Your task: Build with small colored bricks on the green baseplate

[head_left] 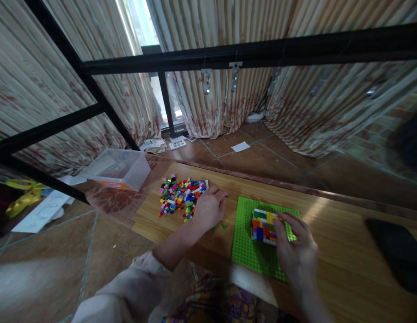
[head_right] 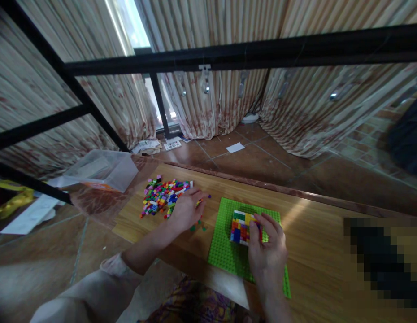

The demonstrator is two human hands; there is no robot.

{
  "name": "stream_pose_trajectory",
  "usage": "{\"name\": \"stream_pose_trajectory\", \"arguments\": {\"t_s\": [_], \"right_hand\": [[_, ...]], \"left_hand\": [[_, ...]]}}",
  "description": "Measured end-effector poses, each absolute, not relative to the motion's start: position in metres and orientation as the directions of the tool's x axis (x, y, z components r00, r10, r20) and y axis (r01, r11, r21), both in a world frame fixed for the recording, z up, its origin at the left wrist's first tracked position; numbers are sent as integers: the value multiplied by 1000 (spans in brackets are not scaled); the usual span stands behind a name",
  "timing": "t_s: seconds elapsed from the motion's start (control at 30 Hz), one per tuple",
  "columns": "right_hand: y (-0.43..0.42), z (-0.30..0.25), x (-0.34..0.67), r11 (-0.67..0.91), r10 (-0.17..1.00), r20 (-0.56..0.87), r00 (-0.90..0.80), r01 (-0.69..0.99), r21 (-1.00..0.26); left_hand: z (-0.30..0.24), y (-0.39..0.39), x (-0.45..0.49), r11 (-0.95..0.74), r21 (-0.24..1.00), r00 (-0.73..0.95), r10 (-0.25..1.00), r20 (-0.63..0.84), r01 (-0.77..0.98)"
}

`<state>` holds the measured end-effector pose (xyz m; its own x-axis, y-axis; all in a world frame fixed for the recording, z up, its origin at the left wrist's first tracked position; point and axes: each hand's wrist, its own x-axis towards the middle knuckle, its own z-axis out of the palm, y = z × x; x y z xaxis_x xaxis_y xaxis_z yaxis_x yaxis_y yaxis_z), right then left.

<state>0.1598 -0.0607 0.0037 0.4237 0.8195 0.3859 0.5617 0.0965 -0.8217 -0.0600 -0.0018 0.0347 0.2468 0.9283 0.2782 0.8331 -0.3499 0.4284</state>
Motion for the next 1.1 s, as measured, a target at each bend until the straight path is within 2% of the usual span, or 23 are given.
{"name": "stream_pose_trajectory", "arguments": {"t_s": [0.07,0.13,0.3,0.47,0.57,0.63,0.7,0.93,1.1], "right_hand": [[-68,10,162,98,817,392,423,568,-818],[-76,16,167,83,805,405,434,593,-801],[-96,21,190,5,770,385,509,598,-801],[-111,14,204,-83,766,304,566,557,-826],[-116,7,205,-117,765,244,596,501,-858],[-119,1,205,-127,770,219,599,481,-867],[-121,-4,205,-126,778,215,590,482,-867],[-126,-22,207,-110,782,197,591,442,-890],[-126,-29,206,-103,788,225,573,483,-869]], "left_hand": [[37,18,-49,-378,325,331,924,192,867],[35,33,-41,-387,298,362,922,139,873],[28,47,-36,-365,302,352,931,98,881],[35,33,-35,-378,352,360,925,118,856],[34,9,-27,-401,468,371,915,159,788],[28,-9,-20,-352,689,296,933,204,634],[22,-23,-13,-310,792,224,949,222,526],[14,-30,4,-341,829,178,940,292,444],[6,-29,13,-303,836,149,953,263,457]]}}
